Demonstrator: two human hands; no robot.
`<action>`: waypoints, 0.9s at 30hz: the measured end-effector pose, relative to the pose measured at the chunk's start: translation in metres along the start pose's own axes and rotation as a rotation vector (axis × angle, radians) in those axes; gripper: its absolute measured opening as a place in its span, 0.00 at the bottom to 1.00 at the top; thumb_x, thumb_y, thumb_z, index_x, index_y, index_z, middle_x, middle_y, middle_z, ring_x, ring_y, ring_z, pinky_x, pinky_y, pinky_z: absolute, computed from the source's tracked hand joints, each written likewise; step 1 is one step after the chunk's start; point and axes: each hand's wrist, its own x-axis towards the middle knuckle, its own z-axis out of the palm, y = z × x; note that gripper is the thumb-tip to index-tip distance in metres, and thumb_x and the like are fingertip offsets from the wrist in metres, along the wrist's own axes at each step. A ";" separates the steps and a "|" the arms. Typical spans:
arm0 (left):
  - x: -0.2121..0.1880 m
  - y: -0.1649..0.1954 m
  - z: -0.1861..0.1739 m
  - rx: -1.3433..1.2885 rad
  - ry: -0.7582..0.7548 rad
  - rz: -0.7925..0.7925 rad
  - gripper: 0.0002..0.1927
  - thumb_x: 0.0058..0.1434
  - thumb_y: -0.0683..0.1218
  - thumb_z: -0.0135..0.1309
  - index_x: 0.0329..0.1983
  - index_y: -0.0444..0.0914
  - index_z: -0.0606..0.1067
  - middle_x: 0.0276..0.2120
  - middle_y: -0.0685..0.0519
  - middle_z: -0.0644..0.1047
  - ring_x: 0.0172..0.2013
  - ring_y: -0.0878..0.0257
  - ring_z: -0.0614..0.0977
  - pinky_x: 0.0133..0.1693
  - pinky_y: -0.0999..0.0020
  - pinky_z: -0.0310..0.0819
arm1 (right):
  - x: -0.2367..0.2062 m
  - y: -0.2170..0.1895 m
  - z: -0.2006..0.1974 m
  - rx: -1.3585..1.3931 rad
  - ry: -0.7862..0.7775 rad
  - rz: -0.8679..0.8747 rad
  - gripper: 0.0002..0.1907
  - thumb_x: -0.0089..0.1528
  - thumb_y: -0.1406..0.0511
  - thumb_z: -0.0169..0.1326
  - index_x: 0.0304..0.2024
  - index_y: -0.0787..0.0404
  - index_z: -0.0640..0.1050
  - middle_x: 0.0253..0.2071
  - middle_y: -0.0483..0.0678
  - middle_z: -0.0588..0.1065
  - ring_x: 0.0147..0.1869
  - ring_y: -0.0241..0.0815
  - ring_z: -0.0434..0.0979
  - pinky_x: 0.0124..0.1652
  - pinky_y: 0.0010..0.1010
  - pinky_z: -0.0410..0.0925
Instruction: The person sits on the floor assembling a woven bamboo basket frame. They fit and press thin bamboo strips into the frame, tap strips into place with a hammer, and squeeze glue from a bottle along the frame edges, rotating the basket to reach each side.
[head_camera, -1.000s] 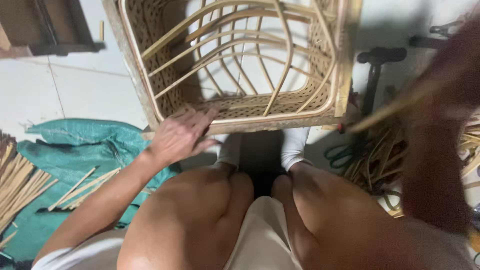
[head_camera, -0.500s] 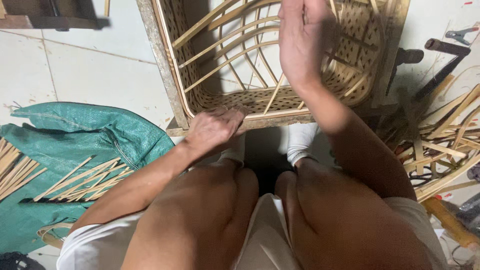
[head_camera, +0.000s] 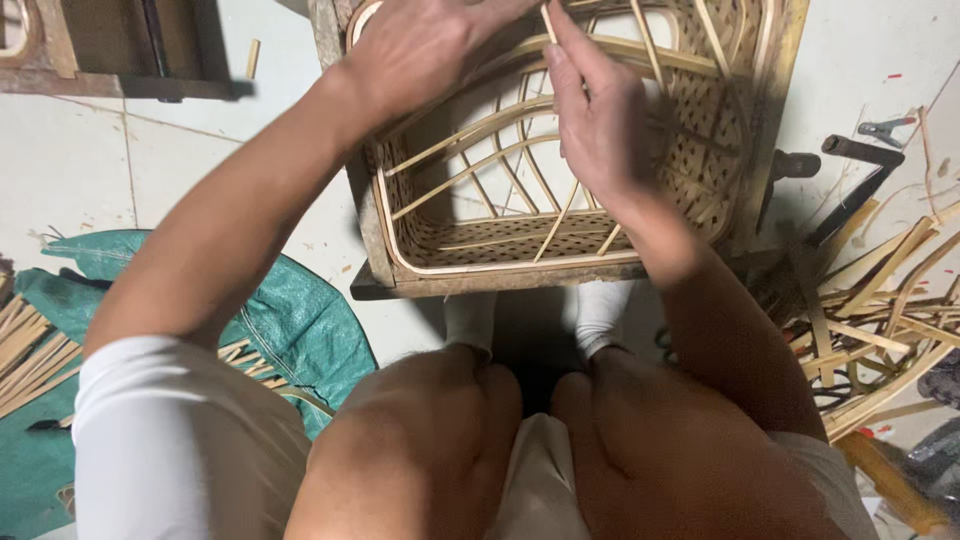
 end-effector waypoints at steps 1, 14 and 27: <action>0.009 -0.007 0.008 0.025 -0.226 -0.070 0.35 0.72 0.38 0.50 0.82 0.50 0.64 0.37 0.41 0.82 0.29 0.51 0.83 0.29 0.56 0.77 | 0.000 0.001 -0.001 0.051 -0.036 0.064 0.18 0.76 0.63 0.50 0.68 0.59 0.74 0.20 0.41 0.73 0.18 0.30 0.63 0.18 0.29 0.56; 0.003 0.000 0.009 0.006 0.236 0.102 0.11 0.72 0.47 0.57 0.50 0.34 0.77 0.41 0.44 0.79 0.42 0.49 0.80 0.49 0.55 0.73 | -0.039 0.001 -0.082 0.005 0.200 -0.214 0.17 0.70 0.57 0.52 0.60 0.51 0.73 0.36 0.52 0.78 0.32 0.40 0.76 0.32 0.37 0.71; 0.031 -0.013 0.046 0.354 0.022 -0.303 0.24 0.74 0.63 0.50 0.39 0.39 0.79 0.17 0.51 0.74 0.17 0.59 0.74 0.21 0.57 0.67 | -0.168 0.264 -0.127 0.066 -0.165 0.616 0.15 0.62 0.63 0.59 0.47 0.63 0.73 0.37 0.48 0.76 0.37 0.42 0.76 0.36 0.38 0.74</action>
